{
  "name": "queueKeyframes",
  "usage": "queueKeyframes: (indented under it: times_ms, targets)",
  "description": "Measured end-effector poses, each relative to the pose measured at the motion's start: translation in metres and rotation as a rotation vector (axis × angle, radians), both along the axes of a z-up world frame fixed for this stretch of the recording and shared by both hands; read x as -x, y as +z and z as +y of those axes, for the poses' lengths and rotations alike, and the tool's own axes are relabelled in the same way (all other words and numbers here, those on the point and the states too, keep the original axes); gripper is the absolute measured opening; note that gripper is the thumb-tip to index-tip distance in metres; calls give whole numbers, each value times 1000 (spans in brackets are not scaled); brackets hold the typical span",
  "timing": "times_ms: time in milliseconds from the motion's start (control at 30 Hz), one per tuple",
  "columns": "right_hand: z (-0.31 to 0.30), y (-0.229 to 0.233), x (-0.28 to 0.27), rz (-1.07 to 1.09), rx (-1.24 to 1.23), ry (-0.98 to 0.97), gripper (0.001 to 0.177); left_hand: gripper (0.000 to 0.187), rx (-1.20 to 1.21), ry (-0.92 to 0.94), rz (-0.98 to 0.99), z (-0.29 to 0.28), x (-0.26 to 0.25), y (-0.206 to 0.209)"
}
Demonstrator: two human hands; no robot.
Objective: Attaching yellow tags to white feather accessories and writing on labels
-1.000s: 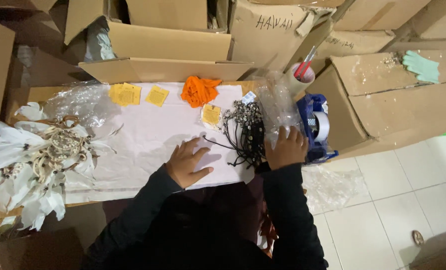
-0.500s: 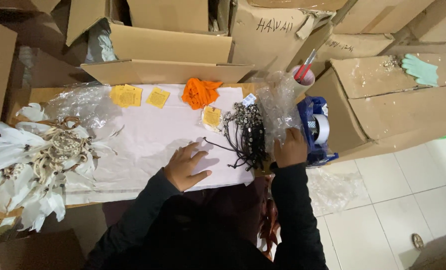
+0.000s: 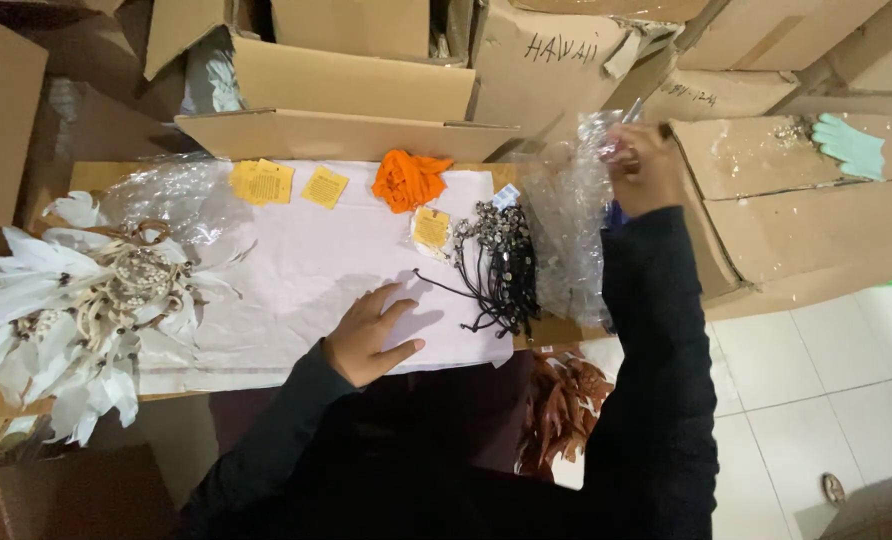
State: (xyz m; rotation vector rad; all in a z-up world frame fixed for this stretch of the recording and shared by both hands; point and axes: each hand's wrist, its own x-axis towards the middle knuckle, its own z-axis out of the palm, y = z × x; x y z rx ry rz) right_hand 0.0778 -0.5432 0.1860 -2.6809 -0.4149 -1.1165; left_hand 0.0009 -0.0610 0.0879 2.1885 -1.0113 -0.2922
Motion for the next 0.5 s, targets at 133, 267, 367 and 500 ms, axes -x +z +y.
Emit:
queueKeyframes:
  times_ms: [133, 267, 367, 500]
  targets:
    - [-25, -79, -61, 470, -1478, -69, 24, 61, 11, 12, -22, 8, 3, -11]
    - [-34, -100, -37, 469, -179, -139, 43, 62, 39, 24, -36, 6, 0, -18]
    - [-16, -77, -19, 406, 79, -181, 43, 64, 105, 25, -67, -6, 4, -18]
    - [20, -42, 29, 397, 266, -279, 48, 63, 393, -166, -96, -27, 22, -1]
